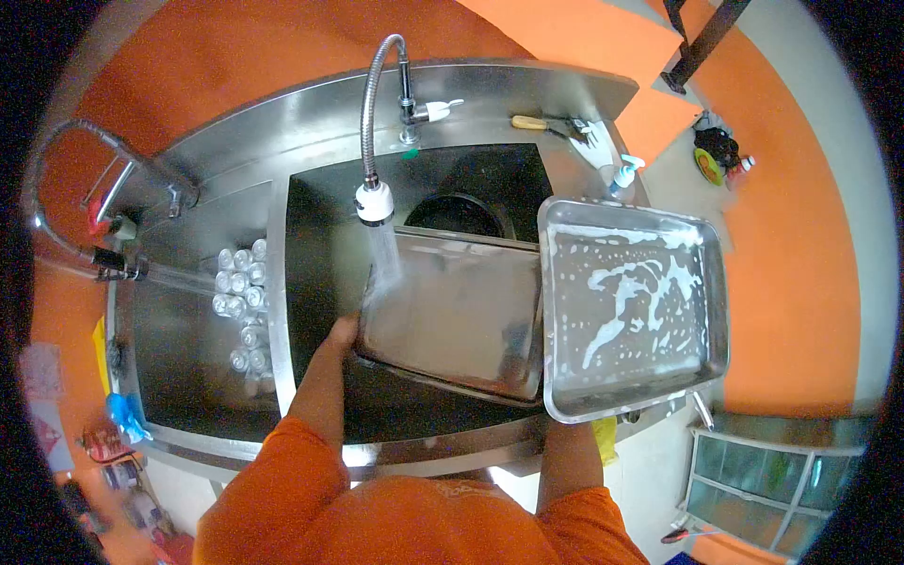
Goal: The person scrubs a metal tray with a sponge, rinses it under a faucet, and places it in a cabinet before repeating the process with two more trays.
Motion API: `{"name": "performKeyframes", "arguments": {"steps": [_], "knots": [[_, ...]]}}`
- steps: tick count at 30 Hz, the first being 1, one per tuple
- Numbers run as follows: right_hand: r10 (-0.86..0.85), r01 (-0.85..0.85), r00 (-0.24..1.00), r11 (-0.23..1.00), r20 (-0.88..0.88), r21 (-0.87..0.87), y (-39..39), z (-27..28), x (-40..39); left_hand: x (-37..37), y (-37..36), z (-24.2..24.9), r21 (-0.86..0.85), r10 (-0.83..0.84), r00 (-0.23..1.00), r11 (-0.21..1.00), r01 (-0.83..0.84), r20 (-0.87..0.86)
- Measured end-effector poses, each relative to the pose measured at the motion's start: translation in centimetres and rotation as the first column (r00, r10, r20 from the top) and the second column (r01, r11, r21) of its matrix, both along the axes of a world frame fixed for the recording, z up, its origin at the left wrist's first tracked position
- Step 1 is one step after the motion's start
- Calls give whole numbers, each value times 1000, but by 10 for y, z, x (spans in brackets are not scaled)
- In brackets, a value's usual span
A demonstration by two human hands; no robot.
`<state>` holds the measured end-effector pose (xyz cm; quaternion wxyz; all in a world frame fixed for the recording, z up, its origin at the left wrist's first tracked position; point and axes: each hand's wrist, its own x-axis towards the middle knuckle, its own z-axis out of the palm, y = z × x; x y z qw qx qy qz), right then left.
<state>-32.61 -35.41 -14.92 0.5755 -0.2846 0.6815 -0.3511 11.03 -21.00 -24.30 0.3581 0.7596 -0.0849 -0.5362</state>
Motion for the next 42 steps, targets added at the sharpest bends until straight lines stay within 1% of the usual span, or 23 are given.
{"name": "performKeyframes", "arguments": {"steps": [1,2,3,4,7,8,11,14,17,18,21,22,23,25,26,27,30,33,34,35,37,40,42], "knots": [[9,-9,1000,1000,-4,3,-1,1,0,2,6,0,8,-4,1000,1000,4,-5],[15,-15,1000,1000,-7,4,-2,1,0,4,15,1,24,-194,967,981,192,166],[24,-24,1000,1000,-9,6,-4,2,0,3,24,30,76,-370,870,928,366,326],[34,-34,999,999,-9,4,-4,3,0,4,29,49,156,-520,715,845,512,467],[61,-61,998,998,-12,7,-6,7,1,14,50,41,0,-426,758,872,490,495],[71,-71,997,997,-16,11,-5,8,0,4,43,83,-124,-158,957,973,193,242],[102,-102,994,995,-40,13,-4,14,0,-5,23,130,-130,-2,999,991,8,48],[145,-143,987,989,-67,30,-1,14,-1,-9,7,136,5,-169,885,983,186,434],[191,-186,977,981,-97,58,2,9,1,3,8,119,-25,-133,937,989,149,323],[208,-201,973,977,-106,66,2,5,5,13,11,118,-35,-122,992,992,123,29],[280,-269,949,959,-142,92,-1,-17,29,17,28,158,-235,-38,988,969,72,147],[307,-295,940,950,-151,101,-3,-23,38,29,30,153,-263,-24,999,964,33,36],[343,-329,926,938,-159,109,-5,-31,49,37,35,149,-278,21,995,960,7,98],[409,-394,900,911,-149,122,-9,-38,79,35,40,220,-315,98,970,949,-24,223],[412,-403,908,909,-72,109,3,-17,105,47,44,225,-301,36,932,950,79,360],[413,-411,911,906,6,96,12,1,131,54,47,233,-291,33,901,951,105,433],[577,-560,813,812,-81,164,21,22,181,62,54,272,-232,-1,770,953,194,638],[560,-553,827,826,-46,111,18,-27,220,45,61,306,-328,120,649,921,210,751],[551,-546,834,832,-31,96,21,-31,234,33,62,321,-305,119,634,933,193,764],[550,-559,828,825,110,81,23,-33,245,27,64,323,-373,160,628,901,223,762],[524,-577,766,815,371,40,31,-5,267,15,66,336,-375,125,598,873,313,792],[447,-526,714,851,539,-10,21,27,301,-6,65,367,-382,140,759,912,151,635],[520,-478,771,854,367,-207,-17,14,321,5,69,360,-513,270,777,855,79,568]]}}
